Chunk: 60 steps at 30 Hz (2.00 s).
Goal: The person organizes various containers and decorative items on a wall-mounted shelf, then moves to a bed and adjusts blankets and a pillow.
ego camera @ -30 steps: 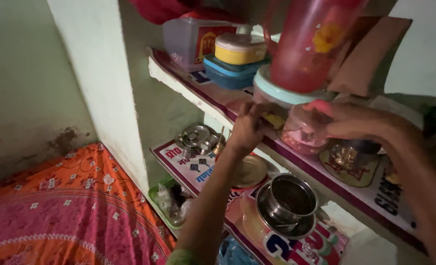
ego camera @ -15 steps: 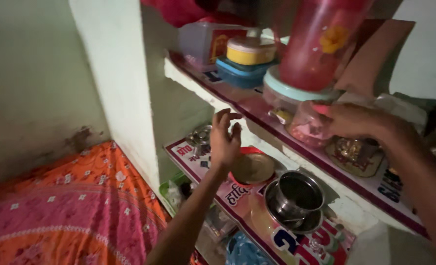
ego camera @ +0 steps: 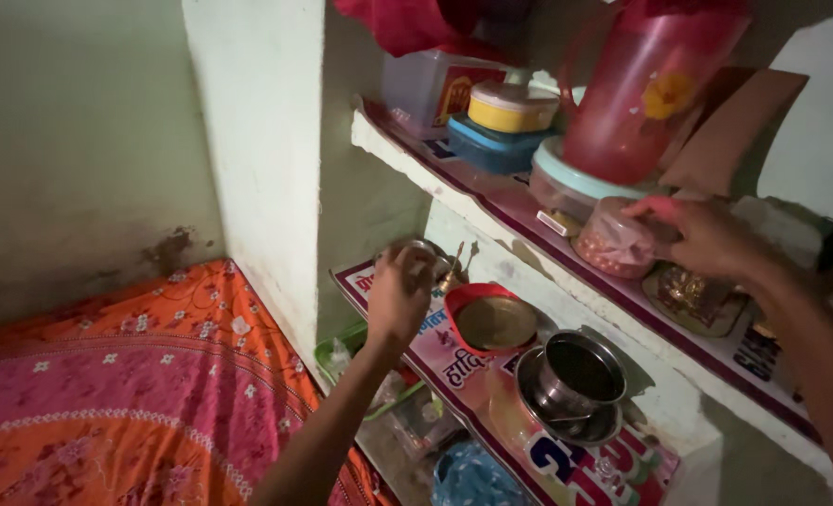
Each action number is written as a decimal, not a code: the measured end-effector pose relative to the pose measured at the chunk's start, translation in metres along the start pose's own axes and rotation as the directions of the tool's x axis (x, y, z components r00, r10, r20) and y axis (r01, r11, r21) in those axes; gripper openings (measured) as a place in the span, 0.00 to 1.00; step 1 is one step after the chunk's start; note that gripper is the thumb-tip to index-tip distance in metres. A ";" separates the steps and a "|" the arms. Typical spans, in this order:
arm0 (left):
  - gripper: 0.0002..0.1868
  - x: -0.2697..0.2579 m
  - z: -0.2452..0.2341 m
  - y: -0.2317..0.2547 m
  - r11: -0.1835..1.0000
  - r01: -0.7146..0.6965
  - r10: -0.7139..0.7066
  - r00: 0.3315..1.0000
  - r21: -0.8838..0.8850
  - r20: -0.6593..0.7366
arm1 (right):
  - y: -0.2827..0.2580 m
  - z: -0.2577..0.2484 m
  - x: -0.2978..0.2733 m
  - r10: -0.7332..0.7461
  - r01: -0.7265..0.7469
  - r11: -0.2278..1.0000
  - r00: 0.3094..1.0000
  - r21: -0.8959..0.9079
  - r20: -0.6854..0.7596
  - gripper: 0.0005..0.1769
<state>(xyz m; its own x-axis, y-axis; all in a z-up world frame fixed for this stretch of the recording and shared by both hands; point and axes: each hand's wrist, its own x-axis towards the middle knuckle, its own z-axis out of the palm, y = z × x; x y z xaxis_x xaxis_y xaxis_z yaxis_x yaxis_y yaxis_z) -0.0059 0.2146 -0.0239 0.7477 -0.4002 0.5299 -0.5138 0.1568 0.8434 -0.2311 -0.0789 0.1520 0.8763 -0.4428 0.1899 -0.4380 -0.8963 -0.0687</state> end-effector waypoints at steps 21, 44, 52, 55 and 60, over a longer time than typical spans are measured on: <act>0.23 0.010 -0.022 -0.006 0.843 -0.260 0.210 0.965 0.472 0.156 | -0.044 -0.003 -0.008 0.220 -0.250 0.947 0.963 -0.204 -0.158 0.15; 0.20 -0.030 -0.141 0.000 0.707 0.031 0.234 0.933 0.706 -0.274 | -0.274 0.102 -0.020 -0.395 0.417 0.905 0.744 -0.087 -0.540 0.31; 0.33 -0.040 -0.217 0.003 0.602 0.140 0.210 0.922 0.786 -0.324 | -0.320 0.121 -0.001 -0.418 0.486 0.874 0.770 0.018 -0.482 0.33; 0.40 -0.049 -0.226 0.001 0.577 0.133 0.255 0.908 0.806 -0.332 | -0.330 0.126 0.005 -0.450 0.544 0.837 0.747 0.060 -0.489 0.34; 0.40 -0.073 -0.236 -0.018 0.555 0.190 0.188 0.920 0.810 -0.345 | -0.347 0.151 0.015 -0.453 0.605 0.776 0.731 0.178 -0.511 0.33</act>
<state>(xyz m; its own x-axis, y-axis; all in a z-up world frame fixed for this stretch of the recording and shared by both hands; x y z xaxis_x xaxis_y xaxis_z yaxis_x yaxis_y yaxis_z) 0.0481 0.4540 -0.0568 0.7363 -0.0275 0.6761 -0.4837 -0.7201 0.4975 -0.0359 0.2219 0.0311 0.7357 0.0939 0.6707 0.2259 -0.9676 -0.1123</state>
